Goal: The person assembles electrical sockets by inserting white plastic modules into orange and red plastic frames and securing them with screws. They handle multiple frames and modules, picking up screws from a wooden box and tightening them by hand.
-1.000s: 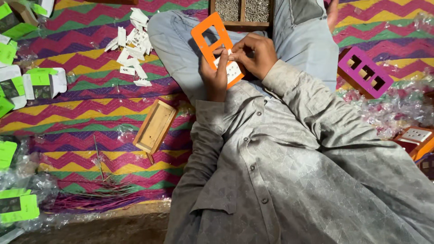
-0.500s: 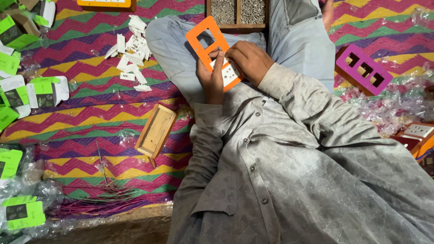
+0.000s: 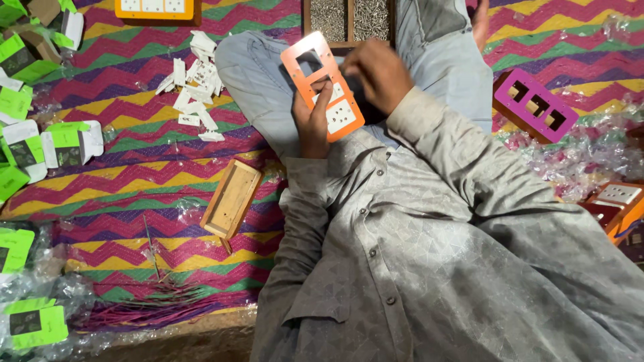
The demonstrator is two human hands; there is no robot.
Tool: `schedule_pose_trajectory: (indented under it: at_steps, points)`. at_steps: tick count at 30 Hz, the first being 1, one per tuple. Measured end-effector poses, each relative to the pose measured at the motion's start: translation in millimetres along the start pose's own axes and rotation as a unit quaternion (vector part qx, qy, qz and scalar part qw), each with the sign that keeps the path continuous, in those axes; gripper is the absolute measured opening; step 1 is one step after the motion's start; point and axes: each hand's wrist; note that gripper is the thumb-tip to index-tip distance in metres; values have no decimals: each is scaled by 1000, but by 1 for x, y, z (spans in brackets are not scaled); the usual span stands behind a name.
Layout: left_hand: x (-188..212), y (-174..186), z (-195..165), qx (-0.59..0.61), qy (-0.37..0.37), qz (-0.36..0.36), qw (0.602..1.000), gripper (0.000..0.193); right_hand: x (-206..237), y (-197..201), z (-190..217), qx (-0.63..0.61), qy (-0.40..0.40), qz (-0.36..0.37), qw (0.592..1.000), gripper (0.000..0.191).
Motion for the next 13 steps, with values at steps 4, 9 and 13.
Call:
schedule_pose_trajectory:
  at_steps: [4, 9, 13]
  points:
    - [0, -4, -3, -8, -13, -3, 1000, 18, -12, 9, -72, 143, -45, 15, 989, 15]
    - [0, -3, 2, -1, -9, -8, 1000, 22, -27, 1, -140, 203, -90, 109, 969, 19]
    - [-3, 4, 12, -72, -49, -25, 996, 22, -33, -16, -155, 307, -82, 143, 937, 15]
Point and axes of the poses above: each hand's wrist, its own x-axis away from the middle knuckle, its own y-axis out of the back of the hand, z = x × y, and after that the axes turned 5 degrees about y, right-handed
